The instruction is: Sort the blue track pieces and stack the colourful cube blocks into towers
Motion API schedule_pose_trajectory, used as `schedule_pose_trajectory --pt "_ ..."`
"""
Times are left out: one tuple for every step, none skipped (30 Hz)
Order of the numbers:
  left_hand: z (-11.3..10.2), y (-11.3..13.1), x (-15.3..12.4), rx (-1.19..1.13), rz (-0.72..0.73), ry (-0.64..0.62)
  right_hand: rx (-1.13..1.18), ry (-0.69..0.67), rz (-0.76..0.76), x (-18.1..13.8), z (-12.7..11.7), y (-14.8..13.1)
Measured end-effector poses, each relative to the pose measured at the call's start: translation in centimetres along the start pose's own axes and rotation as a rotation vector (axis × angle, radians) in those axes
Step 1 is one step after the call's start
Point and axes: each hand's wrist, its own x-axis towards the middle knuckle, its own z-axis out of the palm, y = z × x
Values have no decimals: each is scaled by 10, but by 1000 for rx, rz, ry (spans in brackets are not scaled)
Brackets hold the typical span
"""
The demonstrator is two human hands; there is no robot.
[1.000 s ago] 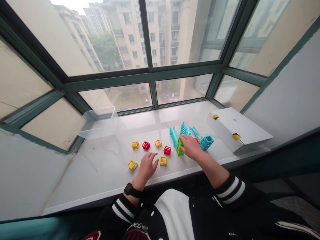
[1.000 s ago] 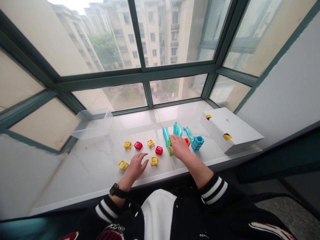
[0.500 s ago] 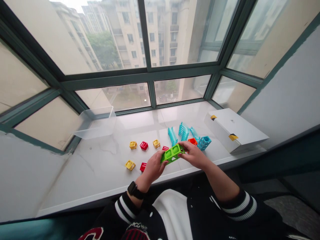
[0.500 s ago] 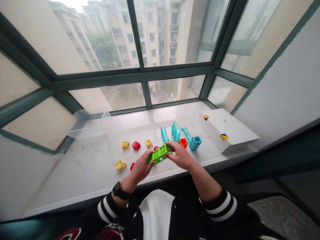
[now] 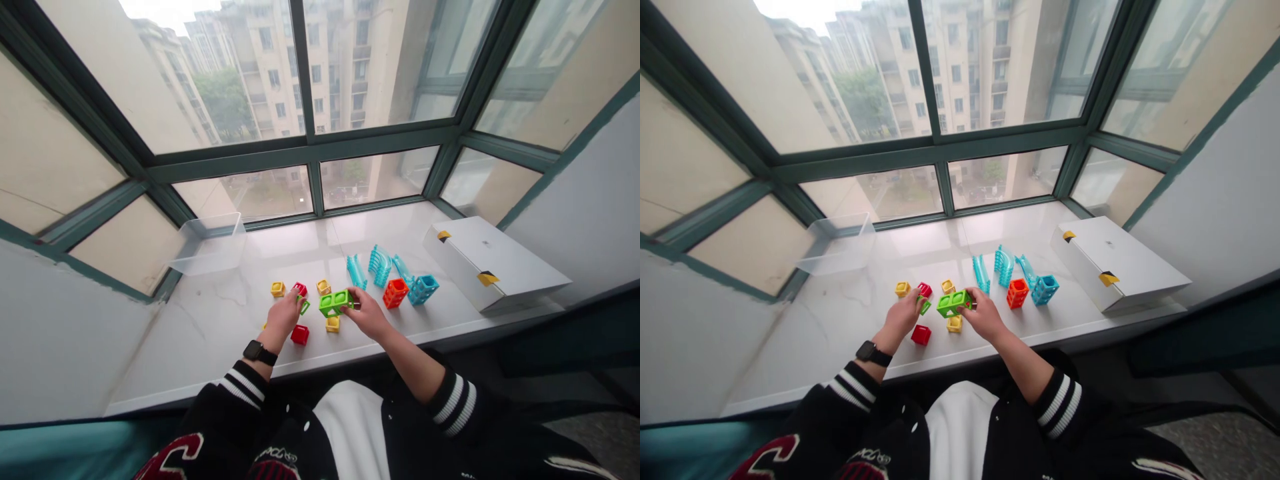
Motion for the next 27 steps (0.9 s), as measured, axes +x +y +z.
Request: schedule_pose_trajectory --pt "3 3 5 19 25 -15 9 8 10 -2 -2 1" --pt "6 6 10 34 51 -28 17 12 18 -3 -3 2" --pt "9 9 15 45 75 -41 25 14 24 -5 -5 3" --pt "12 12 18 54 95 -55 30 16 28 -7 -7 4" --pt "13 14 21 61 114 -72 32 17 32 -8 -8 6" --pt "14 16 23 69 132 -89 34 21 35 -10 -9 7" --pt "14 17 24 75 146 -104 37 27 38 -11 -10 8" --pt "13 17 24 75 158 -117 41 34 41 -11 -10 10" --pt "12 15 23 69 165 -123 46 37 43 -12 -11 11" --pt "10 12 22 64 170 -121 52 37 44 -12 -10 12" --pt "7 7 21 61 170 -107 58 36 44 -12 -10 13" --pt "4 1 20 62 162 -80 66 34 44 -11 -9 14" --pt "1 -6 20 68 144 -41 73 32 44 -11 -8 15" --pt "-1 -15 20 79 119 4 80 31 45 -11 -7 15" --pt "-4 -23 21 94 89 46 85 28 48 -10 -5 16" --pt "-5 -32 23 109 63 75 87 25 53 -10 -3 16" --pt "-5 -39 25 120 43 87 88 21 57 -10 -1 15" --pt "-5 -46 27 128 32 84 87 15 59 -9 0 15" --pt "-3 -51 30 133 28 72 87 6 58 -10 2 14" --pt "-1 -55 31 134 28 55 89 -2 53 -10 4 14" --pt "1 -58 32 134 31 40 91 -9 47 -10 5 13" --pt "4 -59 32 133 34 32 91 -15 43 -10 5 13" --pt "6 -60 32 131 39 32 90 -19 41 -10 6 13" --pt "8 -61 31 128 45 37 87 -21 44 -10 6 14" --pt "9 -61 30 127 50 44 85 -22 51 -9 6 14" --pt "9 -60 29 122 58 58 83 -26 59 -8 6 15" --pt "9 -59 28 108 67 82 83 -29 66 -8 6 16"
